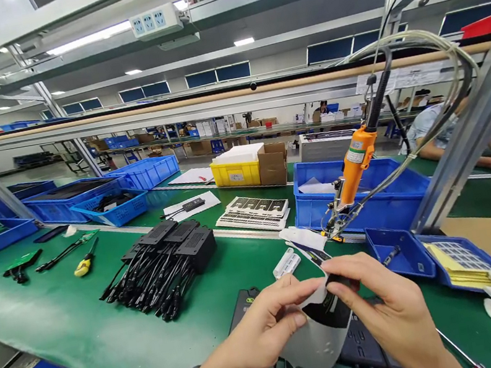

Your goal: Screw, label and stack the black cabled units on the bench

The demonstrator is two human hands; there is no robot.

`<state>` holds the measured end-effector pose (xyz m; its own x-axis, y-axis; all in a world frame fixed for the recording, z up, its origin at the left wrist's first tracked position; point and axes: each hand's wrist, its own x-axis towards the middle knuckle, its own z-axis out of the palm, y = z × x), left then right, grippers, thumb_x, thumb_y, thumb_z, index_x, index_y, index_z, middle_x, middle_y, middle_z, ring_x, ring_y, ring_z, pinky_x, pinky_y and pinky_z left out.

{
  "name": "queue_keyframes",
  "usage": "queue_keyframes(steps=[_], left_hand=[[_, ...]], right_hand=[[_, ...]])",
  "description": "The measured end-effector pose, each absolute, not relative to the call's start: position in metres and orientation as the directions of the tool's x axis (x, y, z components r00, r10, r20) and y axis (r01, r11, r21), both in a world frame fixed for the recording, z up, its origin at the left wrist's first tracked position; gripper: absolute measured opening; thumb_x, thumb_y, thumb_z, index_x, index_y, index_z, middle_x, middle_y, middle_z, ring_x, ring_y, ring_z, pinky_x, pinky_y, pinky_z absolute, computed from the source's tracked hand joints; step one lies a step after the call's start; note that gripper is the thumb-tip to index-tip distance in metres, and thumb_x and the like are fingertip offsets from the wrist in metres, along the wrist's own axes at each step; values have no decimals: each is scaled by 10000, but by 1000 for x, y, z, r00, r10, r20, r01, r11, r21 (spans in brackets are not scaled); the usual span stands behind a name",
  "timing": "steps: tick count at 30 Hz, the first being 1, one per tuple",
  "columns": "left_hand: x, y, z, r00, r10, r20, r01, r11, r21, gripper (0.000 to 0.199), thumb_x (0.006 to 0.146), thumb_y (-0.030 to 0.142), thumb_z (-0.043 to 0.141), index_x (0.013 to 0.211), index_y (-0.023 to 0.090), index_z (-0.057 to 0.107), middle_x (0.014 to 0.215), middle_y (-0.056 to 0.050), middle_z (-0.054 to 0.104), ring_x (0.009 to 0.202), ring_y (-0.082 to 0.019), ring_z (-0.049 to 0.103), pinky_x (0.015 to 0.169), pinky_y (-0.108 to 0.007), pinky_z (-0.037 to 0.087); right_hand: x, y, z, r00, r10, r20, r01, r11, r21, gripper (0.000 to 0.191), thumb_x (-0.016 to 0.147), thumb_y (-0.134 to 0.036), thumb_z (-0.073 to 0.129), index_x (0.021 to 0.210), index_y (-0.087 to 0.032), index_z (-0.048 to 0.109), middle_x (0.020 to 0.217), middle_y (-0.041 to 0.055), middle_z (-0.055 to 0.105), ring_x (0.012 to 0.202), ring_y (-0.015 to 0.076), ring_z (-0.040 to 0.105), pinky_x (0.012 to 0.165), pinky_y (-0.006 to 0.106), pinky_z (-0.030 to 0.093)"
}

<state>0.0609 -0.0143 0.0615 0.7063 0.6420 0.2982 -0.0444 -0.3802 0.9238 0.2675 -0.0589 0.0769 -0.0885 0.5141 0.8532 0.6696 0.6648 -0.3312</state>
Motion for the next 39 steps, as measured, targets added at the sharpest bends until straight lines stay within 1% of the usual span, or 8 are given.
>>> queue_keyframes(steps=[5,8,16,20,24,29,35,39], left_hand=[[67,-6,61,730,666,155,-224,19,974,463,869,360,707,1322,295,638,1229,-83,664,1128,-272,578,967,-369,430],[68,14,63,648,758,75,-322,183,929,559,765,313,816,1297,245,657,1216,-102,698,1098,-278,631,972,-380,449],[77,41,62,649,751,122,-177,-7,984,415,804,303,776,1207,230,704,1174,-83,709,1047,-239,629,949,-349,434],[83,27,62,683,710,172,-79,-163,983,324,864,301,708,1185,258,723,1183,-64,690,1104,-246,591,977,-345,402],[84,26,57,689,720,83,-186,64,980,427,832,309,750,1252,268,686,1164,-72,697,1069,-246,604,945,-349,424],[83,45,47,549,835,-38,-287,231,929,516,620,244,912,1113,211,761,800,4,643,728,-115,548,773,-254,429],[77,50,54,698,707,-109,-128,274,953,444,686,319,878,1100,203,761,1032,-71,712,914,-187,617,873,-293,452],[81,45,57,824,535,-186,27,291,956,516,796,581,732,1136,193,723,961,-80,691,806,-167,602,680,-246,465]], right_hand=[[274,-66,63,-121,339,933,682,711,-171,379,806,37,649,1082,-211,720,1105,72,685,893,172,670,755,300,573],[285,-73,61,-20,265,964,657,730,-187,389,803,15,657,1065,-263,729,1016,40,641,831,166,640,657,303,550],[297,-44,72,31,527,849,736,563,-377,204,871,-134,674,1047,-226,720,924,19,668,700,105,648,627,225,566],[290,-28,66,14,497,868,728,589,-349,218,858,-103,672,1044,-203,726,899,38,674,719,123,663,612,230,571],[290,-31,58,-67,363,929,748,635,-194,267,834,-24,650,996,-219,733,879,47,679,762,152,681,668,271,584],[296,-40,53,-386,218,896,664,740,105,292,884,-36,543,1067,-172,725,839,65,719,776,166,684,663,282,589],[304,-35,39,-358,278,891,676,735,42,269,895,-42,520,1040,-153,717,845,85,712,782,179,653,651,308,563],[302,-31,35,-404,309,861,660,750,40,279,917,-66,492,1062,-173,705,846,76,729,766,171,652,639,310,545]])
